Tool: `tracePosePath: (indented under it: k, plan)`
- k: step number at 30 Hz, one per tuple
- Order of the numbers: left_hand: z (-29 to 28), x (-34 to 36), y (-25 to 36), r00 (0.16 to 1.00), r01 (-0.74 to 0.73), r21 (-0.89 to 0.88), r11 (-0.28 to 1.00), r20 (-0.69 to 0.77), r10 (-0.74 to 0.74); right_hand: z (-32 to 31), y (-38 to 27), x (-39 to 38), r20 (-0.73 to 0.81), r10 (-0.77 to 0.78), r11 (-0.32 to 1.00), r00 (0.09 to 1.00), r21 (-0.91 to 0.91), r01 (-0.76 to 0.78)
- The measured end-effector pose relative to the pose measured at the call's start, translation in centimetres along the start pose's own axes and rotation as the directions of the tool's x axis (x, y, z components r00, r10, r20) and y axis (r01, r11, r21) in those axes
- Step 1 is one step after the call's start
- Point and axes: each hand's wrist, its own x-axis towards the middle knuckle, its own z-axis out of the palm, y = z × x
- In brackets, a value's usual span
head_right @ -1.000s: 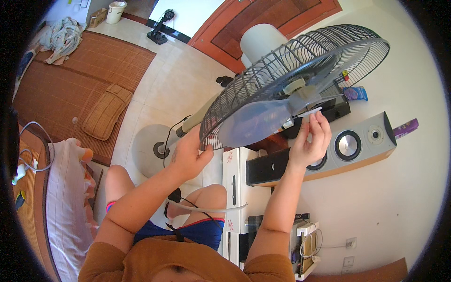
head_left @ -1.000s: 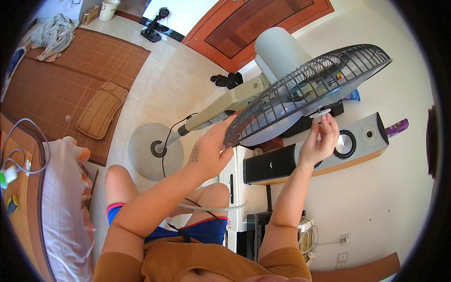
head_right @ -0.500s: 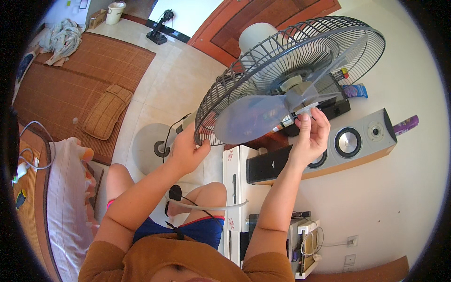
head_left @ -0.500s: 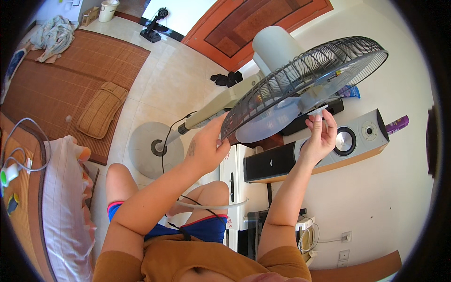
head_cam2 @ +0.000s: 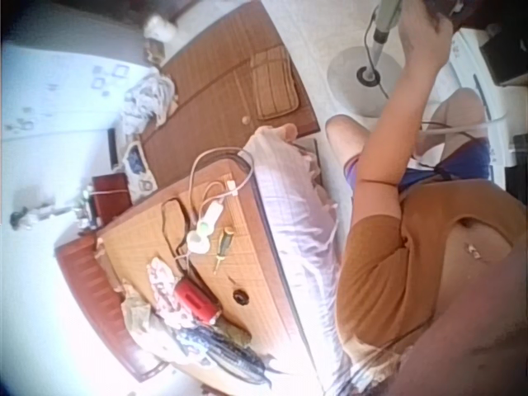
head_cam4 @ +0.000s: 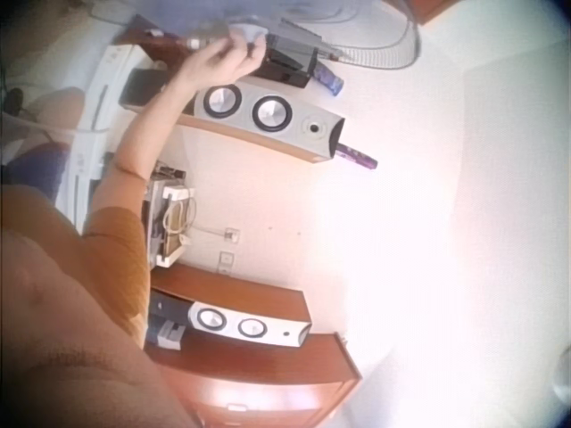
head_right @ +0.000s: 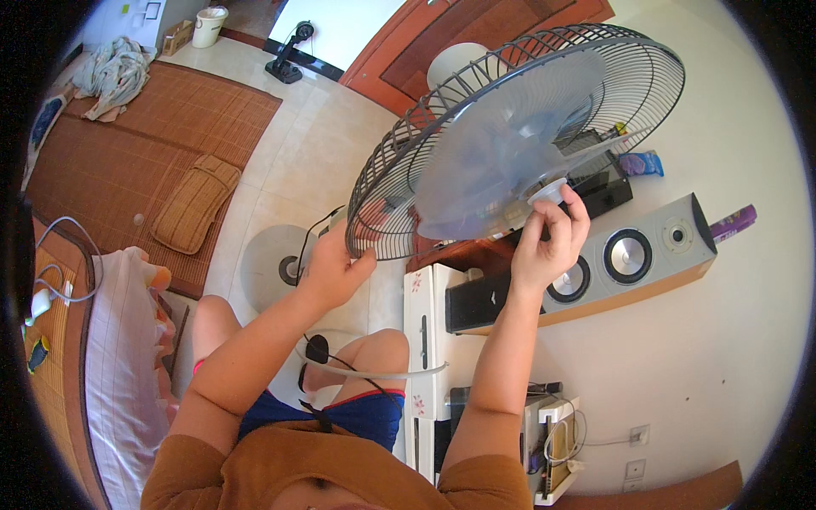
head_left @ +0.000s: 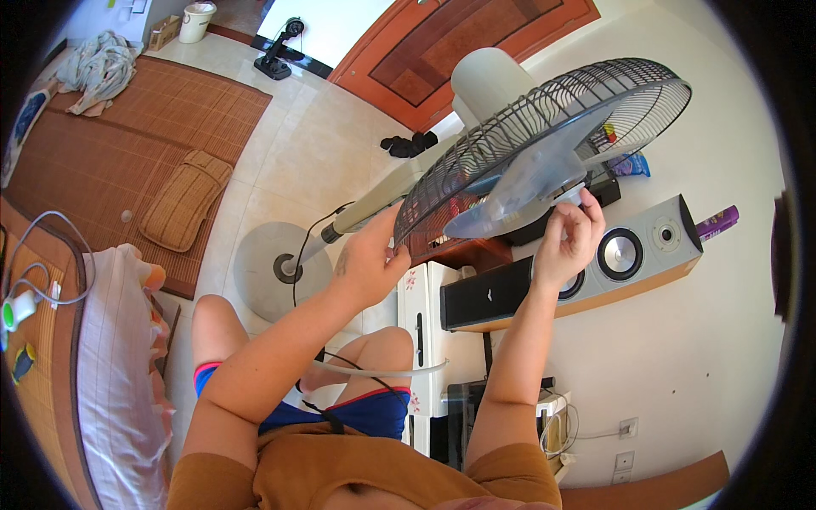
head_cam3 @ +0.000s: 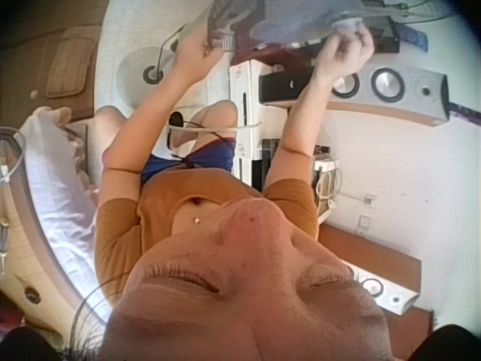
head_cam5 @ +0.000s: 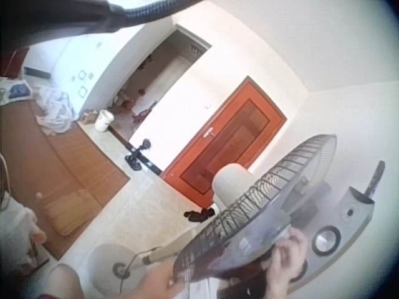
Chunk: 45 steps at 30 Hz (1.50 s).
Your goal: The person assembles a stand fan by placing the fan blades onto the motor shaft, securing them with a cap, and then fitting the front protective cage onto the rear cage and securing it with a rim.
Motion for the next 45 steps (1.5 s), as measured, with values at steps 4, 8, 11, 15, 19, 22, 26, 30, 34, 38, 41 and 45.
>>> tracePosePath:
  k: [4, 8, 11, 15, 19, 22, 26, 30, 34, 38, 41, 45]
  plan:
    - [-0.2, 0.0, 0.4, 0.995, 0.101, -0.058, 0.993, 0.016, -0.101, 0.7, -2.4, 0.1, -0.085, 0.326, 0.806, 0.942, 0.545, -0.23]
    - [-0.1, -0.1, 0.3, 0.985, 0.169, -0.152, 0.974, 0.013, -0.169, 0.4, -2.1, 0.7, -0.093, 0.24, 0.934, 0.966, 0.292, -0.204]
    - [-0.5, 0.1, 0.7, 0.984, 0.176, -0.127, 0.976, 0.032, -0.174, -0.3, -1.2, 0.5, -0.004, 0.433, 0.862, 0.901, 0.295, -0.412]
    - [-0.5, 0.0, 0.7, 0.987, 0.162, -0.061, 0.985, 0.022, -0.161, -0.4, -1.6, 0.5, 0.034, 0.275, 0.931, 0.961, 0.238, -0.275]
    - [-0.7, 0.0, 0.7, 0.984, 0.175, -0.089, 0.981, 0.039, -0.172, -0.6, -1.4, 0.2, 0.03, 0.291, 0.895, 0.956, 0.345, -0.283]
    - [-0.7, -0.2, 0.7, 0.975, 0.22, -0.089, 0.971, 0.057, -0.215, -0.2, -1.9, 0.2, 0.011, 0.368, 0.833, 0.93, 0.439, -0.335]
    - [-0.7, 0.3, 1.3, 0.988, 0.157, -0.181, 0.971, 0.037, -0.153, -0.3, -1.2, 0.6, 0.041, -0.091, 0.995, 0.995, -0.04, 0.093]
    - [-0.9, 0.2, 1.0, 0.977, 0.209, -0.159, 0.965, 0.077, -0.199, -0.3, -1.9, 0.2, -0.002, 0.198, 0.891, 0.98, 0.417, -0.179]
    - [-0.4, 0.0, -0.1, 0.988, 0.156, -0.144, 0.977, 0.042, -0.151, 0.3, -1.7, 0.0, -0.036, 0.384, 0.758, 0.923, 0.584, -0.292]
    - [-0.4, 0.2, -0.1, 0.993, 0.117, -0.205, 0.972, 0.01, -0.117, -0.2, -2.2, 0.4, -0.052, 0.478, 0.864, 0.877, 0.21, -0.458]
    - [-0.8, 0.2, -0.1, 0.982, 0.181, -0.14, 0.973, 0.08, -0.171, -0.4, -2.2, 0.1, -0.01, 0.338, 0.917, 0.941, 0.23, -0.326]
    - [-0.3, 0.4, -0.5, 0.997, 0.082, -0.185, 0.979, 0.016, -0.081, -0.1, -2.4, -0.3, -0.014, 0.279, 0.9, 0.96, 0.354, -0.256]
